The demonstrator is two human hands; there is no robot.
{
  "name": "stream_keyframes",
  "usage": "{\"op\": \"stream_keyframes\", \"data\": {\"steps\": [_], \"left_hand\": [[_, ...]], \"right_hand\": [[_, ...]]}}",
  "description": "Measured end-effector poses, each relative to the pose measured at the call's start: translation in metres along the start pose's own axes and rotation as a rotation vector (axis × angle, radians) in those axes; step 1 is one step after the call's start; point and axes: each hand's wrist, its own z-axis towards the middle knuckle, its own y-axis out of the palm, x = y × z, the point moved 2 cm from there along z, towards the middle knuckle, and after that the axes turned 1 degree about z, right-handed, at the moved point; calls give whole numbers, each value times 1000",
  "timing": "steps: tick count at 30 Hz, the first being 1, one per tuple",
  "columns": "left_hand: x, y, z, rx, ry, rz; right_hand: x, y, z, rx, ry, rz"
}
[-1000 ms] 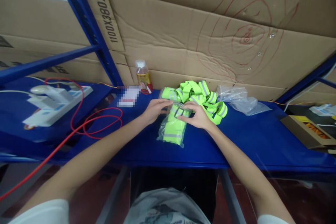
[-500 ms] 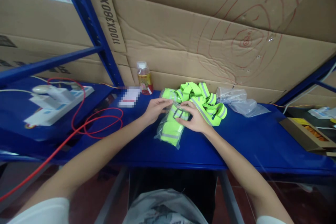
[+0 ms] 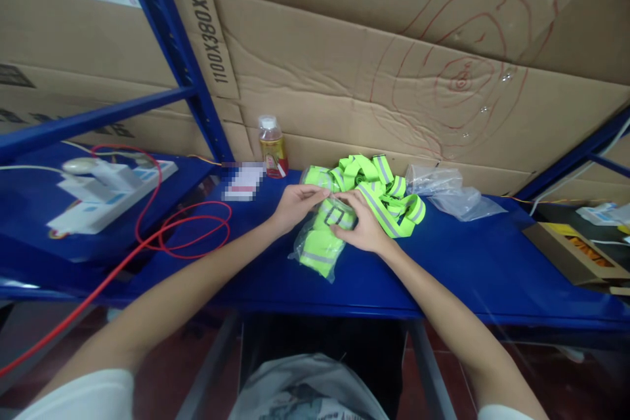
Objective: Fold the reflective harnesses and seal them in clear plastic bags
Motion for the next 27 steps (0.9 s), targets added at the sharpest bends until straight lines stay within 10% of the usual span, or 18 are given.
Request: {"op": "stream_keyframes", "data": {"steps": [20, 27], "left_hand": [[0, -2, 1, 10, 84, 100], [-2, -9, 8, 120, -2, -49]], "right_hand": [[-2, 6, 1, -32, -6, 46], [17, -10, 11, 257, 515, 472]]}}
